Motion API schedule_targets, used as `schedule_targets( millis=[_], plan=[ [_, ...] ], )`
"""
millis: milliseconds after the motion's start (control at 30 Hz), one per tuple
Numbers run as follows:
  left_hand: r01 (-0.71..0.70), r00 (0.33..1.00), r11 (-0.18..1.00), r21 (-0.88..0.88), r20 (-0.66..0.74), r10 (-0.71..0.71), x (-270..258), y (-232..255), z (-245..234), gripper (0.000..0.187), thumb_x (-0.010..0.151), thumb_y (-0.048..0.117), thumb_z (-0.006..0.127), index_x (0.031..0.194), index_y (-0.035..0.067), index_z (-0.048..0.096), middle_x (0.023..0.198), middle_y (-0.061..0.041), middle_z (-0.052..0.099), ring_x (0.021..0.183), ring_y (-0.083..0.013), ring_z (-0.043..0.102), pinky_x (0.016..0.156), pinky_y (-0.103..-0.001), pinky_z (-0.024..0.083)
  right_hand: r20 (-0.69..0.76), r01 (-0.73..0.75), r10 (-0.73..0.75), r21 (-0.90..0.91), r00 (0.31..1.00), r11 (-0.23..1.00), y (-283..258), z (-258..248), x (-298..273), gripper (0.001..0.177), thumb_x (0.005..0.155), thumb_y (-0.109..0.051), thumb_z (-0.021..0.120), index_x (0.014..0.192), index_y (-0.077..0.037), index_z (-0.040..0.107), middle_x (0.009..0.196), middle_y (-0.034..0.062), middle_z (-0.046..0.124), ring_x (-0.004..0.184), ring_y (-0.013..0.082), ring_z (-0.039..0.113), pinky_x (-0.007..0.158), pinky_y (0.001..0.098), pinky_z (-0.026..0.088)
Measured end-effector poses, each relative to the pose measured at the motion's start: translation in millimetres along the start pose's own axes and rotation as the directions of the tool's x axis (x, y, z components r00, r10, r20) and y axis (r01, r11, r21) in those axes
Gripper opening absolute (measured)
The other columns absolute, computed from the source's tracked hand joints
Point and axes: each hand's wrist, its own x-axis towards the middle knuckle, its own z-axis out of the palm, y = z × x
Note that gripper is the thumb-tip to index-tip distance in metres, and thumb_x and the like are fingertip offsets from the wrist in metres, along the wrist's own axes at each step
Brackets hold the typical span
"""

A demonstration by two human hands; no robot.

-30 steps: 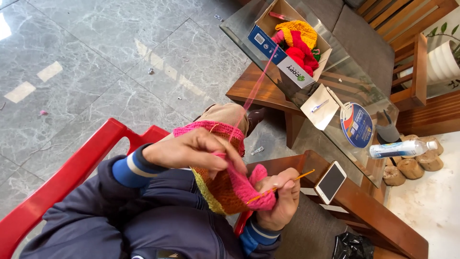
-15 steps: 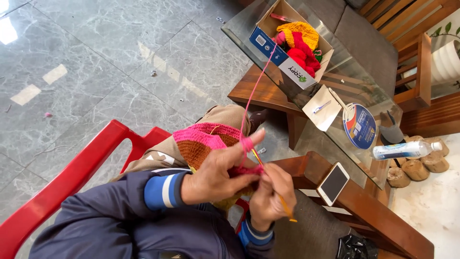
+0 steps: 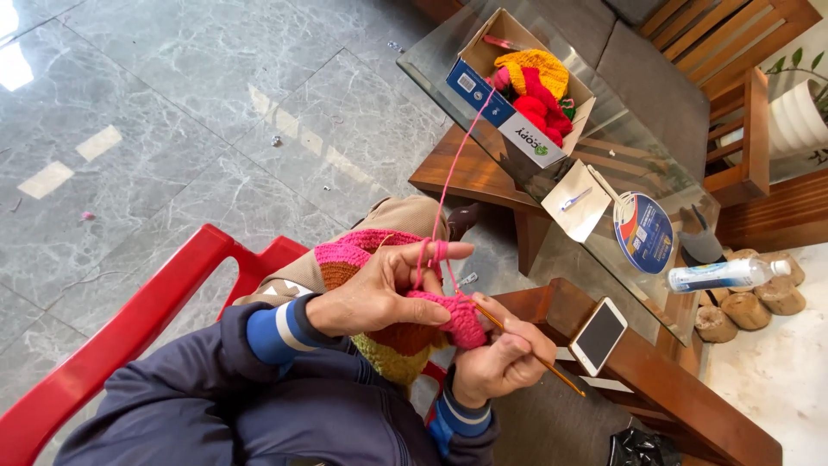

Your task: A person is crocheting a multi-colored fabric item using a crochet hook and pink yarn while sitting in a red chair.

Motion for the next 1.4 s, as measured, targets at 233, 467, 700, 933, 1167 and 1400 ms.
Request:
schedule_targets(
  millis=[233, 467, 700, 933, 1167, 1400],
  plan=[
    [0.008, 0.999, 0.998, 0.055, -0.048, -0.005, 2.4, -7.0, -5.8, 0.049, 0.084, 0.001, 0.081, 0.131, 0.004, 0.069, 0.082, 0.0, 0.075, 0.079, -0.005, 0.067, 0.089, -0.023, 0.055, 0.03, -0.434, 0.434, 0.129, 0.901, 0.892, -19.3, -7.1, 7.8, 0.029, 0.113, -0.037, 0.04, 0.104, -0.011, 0.047, 0.074, 0.0144, 0.061, 0.061, 0.0267, 0.072, 0.047, 0.0269, 0.055],
    [-0.077, 0.997, 0.965, 0.252, -0.011, 0.083, 6.9, -0.1, 7.1, 0.067, 0.088, 0.002, 0.079, 0.15, 0.006, 0.053, 0.103, -0.002, 0.077, 0.086, -0.0044, 0.068, 0.077, -0.021, 0.061, 0.234, -0.407, 0.362, 0.182, 0.902, 0.895, 1.9, -6.8, 3.0, 0.027, 0.106, -0.032, 0.058, 0.095, -0.008, 0.059, 0.081, 0.0129, 0.068, 0.082, 0.0279, 0.075, 0.085, 0.0439, 0.062],
    [-0.274, 0.957, 0.809, 0.519, 0.229, 0.178, 11.9, 48.5, -4.9, 0.011, 0.091, 0.015, 0.077, 0.092, 0.005, 0.075, 0.088, -0.006, 0.077, 0.076, -0.0136, 0.073, 0.069, -0.026, 0.059, 0.46, -0.686, 0.512, 0.547, 0.725, 0.479, 6.4, -42.1, 12.8, 0.021, 0.107, -0.023, 0.06, 0.098, -0.005, 0.062, 0.078, 0.013, 0.073, 0.07, 0.0242, 0.072, 0.071, 0.0402, 0.06],
    [-0.511, 0.859, 0.387, 0.768, 0.432, 0.276, 0.8, 95.9, -11.0, 0.029, 0.096, 0.013, 0.066, 0.07, 0.007, 0.054, 0.09, -0.008, 0.078, 0.086, -0.0264, 0.076, 0.082, -0.041, 0.053, 0.522, -0.714, 0.487, 0.523, 0.7, 0.465, -18.7, -38.2, 12.1, 0.026, 0.105, -0.021, 0.06, 0.088, -0.002, 0.059, 0.066, 0.0163, 0.068, 0.056, 0.022, 0.067, 0.054, 0.0289, 0.053],
    [-0.184, 0.87, 0.966, 0.182, 0.487, 0.074, -7.0, 89.9, -0.7, 0.032, 0.102, 0.029, 0.066, 0.115, 0.0, 0.067, 0.141, -0.021, 0.063, 0.126, -0.0291, 0.065, 0.108, -0.046, 0.054, 0.529, -0.706, 0.468, 0.518, 0.708, 0.483, -32.0, -27.7, 0.2, 0.031, 0.104, -0.027, 0.061, 0.089, 0.0, 0.054, 0.065, 0.0217, 0.068, 0.049, 0.0257, 0.059, 0.047, 0.0351, 0.05],
    [-0.191, 0.978, 0.974, 0.123, 0.108, 0.179, 15.9, 4.7, 18.5, 0.089, 0.092, -0.001, 0.074, 0.163, 0.007, 0.021, 0.117, -0.021, 0.07, 0.095, -0.0176, 0.073, 0.086, -0.03, 0.062, 0.065, -0.313, 0.307, 0.266, 0.95, 0.912, 0.8, -16.4, -1.9, 0.03, 0.105, -0.032, 0.063, 0.103, -0.002, 0.062, 0.092, 0.0263, 0.073, 0.083, 0.036, 0.075, 0.083, 0.048, 0.064]
  ],
)
